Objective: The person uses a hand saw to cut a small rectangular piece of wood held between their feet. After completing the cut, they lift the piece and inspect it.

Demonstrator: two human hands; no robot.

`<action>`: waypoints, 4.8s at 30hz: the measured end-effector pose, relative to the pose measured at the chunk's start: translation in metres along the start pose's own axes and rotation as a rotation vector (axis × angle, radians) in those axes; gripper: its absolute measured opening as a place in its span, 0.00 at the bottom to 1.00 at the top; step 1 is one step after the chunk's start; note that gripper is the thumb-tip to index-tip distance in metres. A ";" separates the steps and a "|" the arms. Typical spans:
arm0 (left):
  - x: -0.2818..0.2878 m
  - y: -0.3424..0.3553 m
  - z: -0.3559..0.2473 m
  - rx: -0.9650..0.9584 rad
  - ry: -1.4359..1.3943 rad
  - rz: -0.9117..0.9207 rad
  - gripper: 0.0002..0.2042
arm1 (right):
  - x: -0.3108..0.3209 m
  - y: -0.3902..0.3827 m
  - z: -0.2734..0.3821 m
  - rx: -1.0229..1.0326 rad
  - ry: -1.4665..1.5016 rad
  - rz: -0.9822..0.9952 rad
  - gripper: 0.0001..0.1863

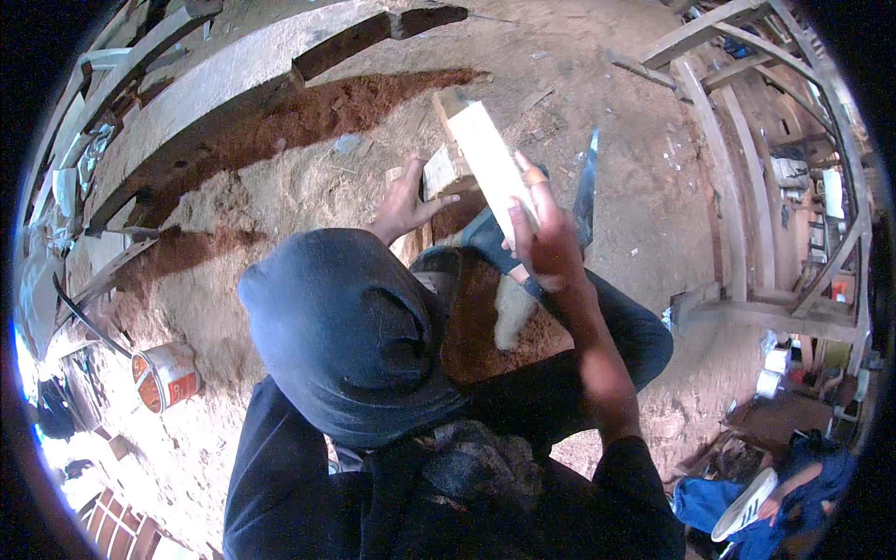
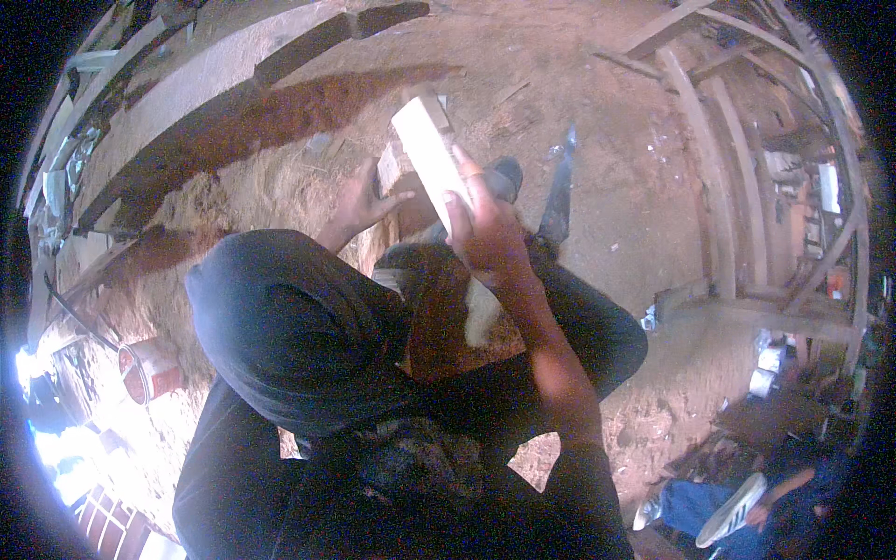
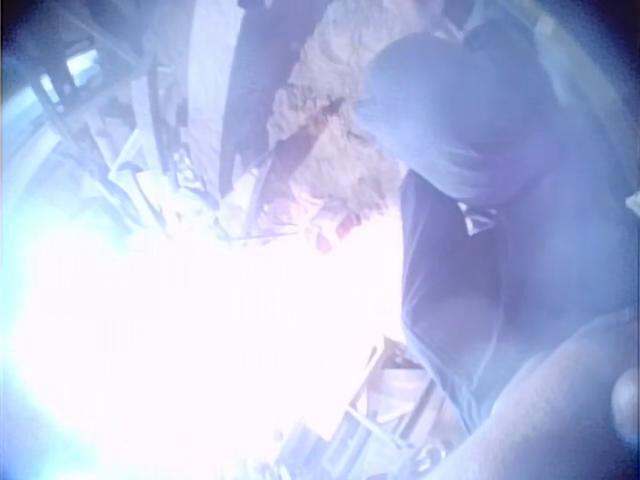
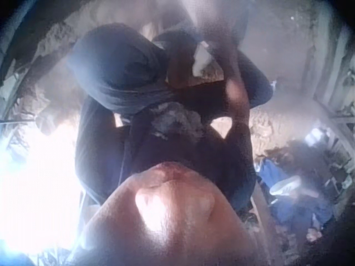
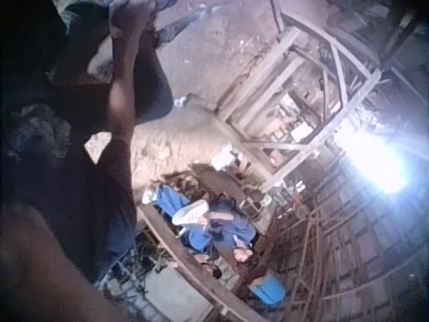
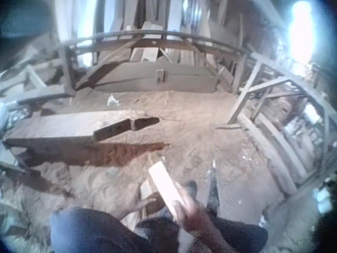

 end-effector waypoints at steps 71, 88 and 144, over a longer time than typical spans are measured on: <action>-0.029 -0.007 0.109 0.185 0.139 0.476 0.38 | 0.011 0.017 -0.319 -0.423 -0.530 0.074 0.19; 0.011 -0.038 0.150 0.357 0.395 0.263 0.49 | -0.077 0.168 -0.248 -0.049 -0.393 -0.163 0.34; 0.063 -0.020 0.031 0.189 -0.060 0.076 0.41 | -0.117 0.084 -0.100 0.105 0.760 0.254 0.41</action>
Point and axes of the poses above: each hand's wrist, its own y-axis towards the middle knuckle, its own x-axis out of the back of the hand, z = x × y, the point moved 5 cm from there along y, towards the middle knuckle, and after that the axes turned 4 degrees about -y, right-handed, at the moved point
